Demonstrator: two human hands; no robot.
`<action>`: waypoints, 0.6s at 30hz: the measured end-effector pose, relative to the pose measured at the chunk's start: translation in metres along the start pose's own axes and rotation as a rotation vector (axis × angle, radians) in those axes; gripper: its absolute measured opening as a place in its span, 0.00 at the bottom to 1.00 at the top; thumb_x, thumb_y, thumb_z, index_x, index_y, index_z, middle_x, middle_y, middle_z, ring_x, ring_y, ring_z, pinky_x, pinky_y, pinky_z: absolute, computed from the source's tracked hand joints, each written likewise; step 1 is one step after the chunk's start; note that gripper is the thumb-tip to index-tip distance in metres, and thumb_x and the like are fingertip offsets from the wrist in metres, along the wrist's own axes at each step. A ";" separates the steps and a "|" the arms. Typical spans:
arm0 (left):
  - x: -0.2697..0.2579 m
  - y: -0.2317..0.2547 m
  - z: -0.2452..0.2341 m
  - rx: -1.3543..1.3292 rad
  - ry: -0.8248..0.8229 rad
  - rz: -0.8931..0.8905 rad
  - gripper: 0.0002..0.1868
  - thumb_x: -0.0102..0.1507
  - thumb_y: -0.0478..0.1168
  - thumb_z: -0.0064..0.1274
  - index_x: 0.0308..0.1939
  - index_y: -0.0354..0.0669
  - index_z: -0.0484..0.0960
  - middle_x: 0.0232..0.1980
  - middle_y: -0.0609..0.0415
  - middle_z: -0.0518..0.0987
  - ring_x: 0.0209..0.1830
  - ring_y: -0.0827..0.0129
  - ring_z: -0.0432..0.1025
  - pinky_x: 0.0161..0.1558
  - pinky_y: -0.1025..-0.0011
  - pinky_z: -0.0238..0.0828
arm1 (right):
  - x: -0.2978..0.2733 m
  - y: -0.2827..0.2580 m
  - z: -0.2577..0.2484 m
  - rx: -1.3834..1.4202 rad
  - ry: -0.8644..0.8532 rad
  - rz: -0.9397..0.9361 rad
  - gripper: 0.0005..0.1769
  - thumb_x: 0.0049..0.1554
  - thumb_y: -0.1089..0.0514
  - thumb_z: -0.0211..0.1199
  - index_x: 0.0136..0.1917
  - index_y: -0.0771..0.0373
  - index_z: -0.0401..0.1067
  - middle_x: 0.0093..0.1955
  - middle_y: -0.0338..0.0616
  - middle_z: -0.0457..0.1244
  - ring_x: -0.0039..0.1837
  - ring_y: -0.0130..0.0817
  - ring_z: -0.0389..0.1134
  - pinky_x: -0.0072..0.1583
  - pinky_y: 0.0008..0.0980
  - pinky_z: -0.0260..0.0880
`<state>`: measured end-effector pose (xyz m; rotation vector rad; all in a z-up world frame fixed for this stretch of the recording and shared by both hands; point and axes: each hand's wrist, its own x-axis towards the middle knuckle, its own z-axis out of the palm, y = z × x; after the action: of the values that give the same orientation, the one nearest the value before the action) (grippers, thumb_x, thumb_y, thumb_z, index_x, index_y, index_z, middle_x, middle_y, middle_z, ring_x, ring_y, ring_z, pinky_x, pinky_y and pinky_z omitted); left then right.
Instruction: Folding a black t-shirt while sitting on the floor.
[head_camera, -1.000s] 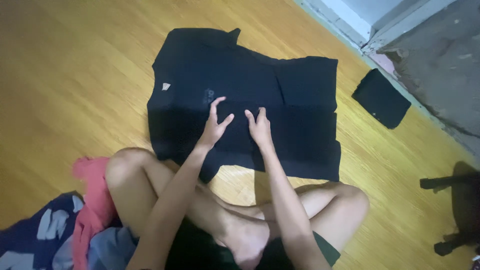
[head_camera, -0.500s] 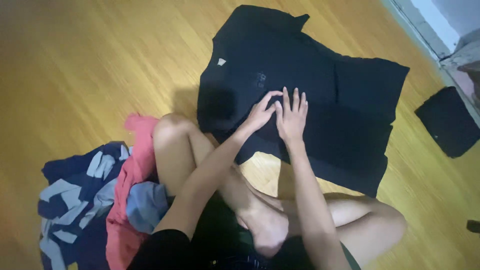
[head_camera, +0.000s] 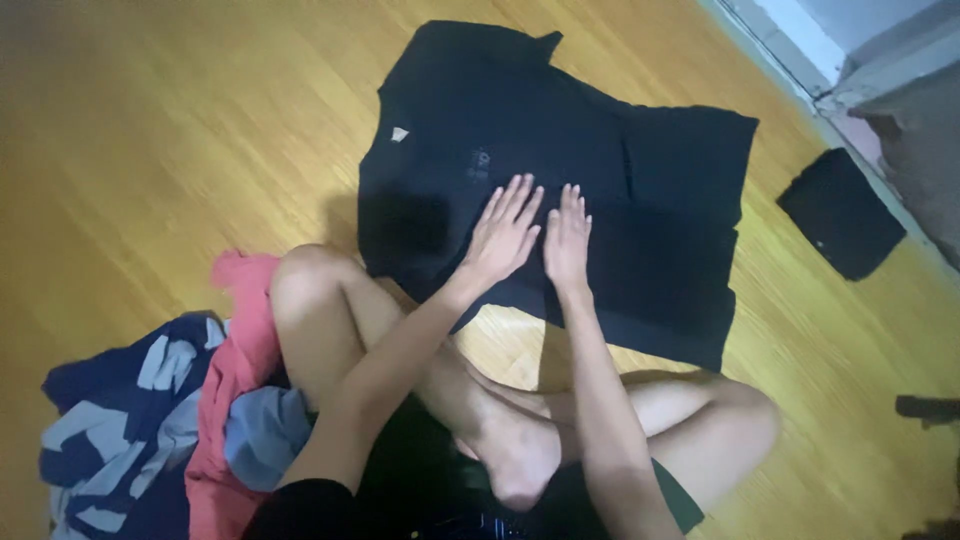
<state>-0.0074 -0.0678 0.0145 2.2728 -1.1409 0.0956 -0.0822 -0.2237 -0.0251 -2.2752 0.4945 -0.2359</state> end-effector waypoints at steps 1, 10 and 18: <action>-0.003 -0.001 -0.001 -0.007 -0.005 0.008 0.30 0.74 0.45 0.45 0.79 0.45 0.58 0.85 0.46 0.56 0.87 0.55 0.50 0.84 0.54 0.47 | -0.005 -0.009 0.001 -0.003 0.007 0.009 0.34 0.73 0.44 0.31 0.86 0.59 0.41 0.89 0.54 0.37 0.89 0.54 0.37 0.83 0.57 0.37; 0.000 0.000 -0.003 -0.013 -0.129 -0.030 0.36 0.71 0.51 0.43 0.81 0.45 0.55 0.83 0.39 0.50 0.83 0.47 0.47 0.78 0.45 0.43 | -0.004 -0.026 -0.009 -0.560 -0.049 0.076 0.40 0.68 0.39 0.39 0.84 0.62 0.40 0.86 0.52 0.38 0.85 0.54 0.37 0.79 0.59 0.35; -0.006 -0.006 -0.003 -0.191 0.243 -0.316 0.35 0.65 0.43 0.56 0.73 0.32 0.64 0.70 0.25 0.66 0.69 0.40 0.62 0.70 0.46 0.63 | -0.015 -0.040 -0.006 -0.413 0.035 0.008 0.38 0.69 0.40 0.42 0.85 0.58 0.41 0.87 0.54 0.38 0.86 0.52 0.40 0.81 0.52 0.41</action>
<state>-0.0058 -0.0592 0.0120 2.1702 -0.6308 0.1282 -0.0863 -0.1963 0.0082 -2.6723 0.6167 -0.1824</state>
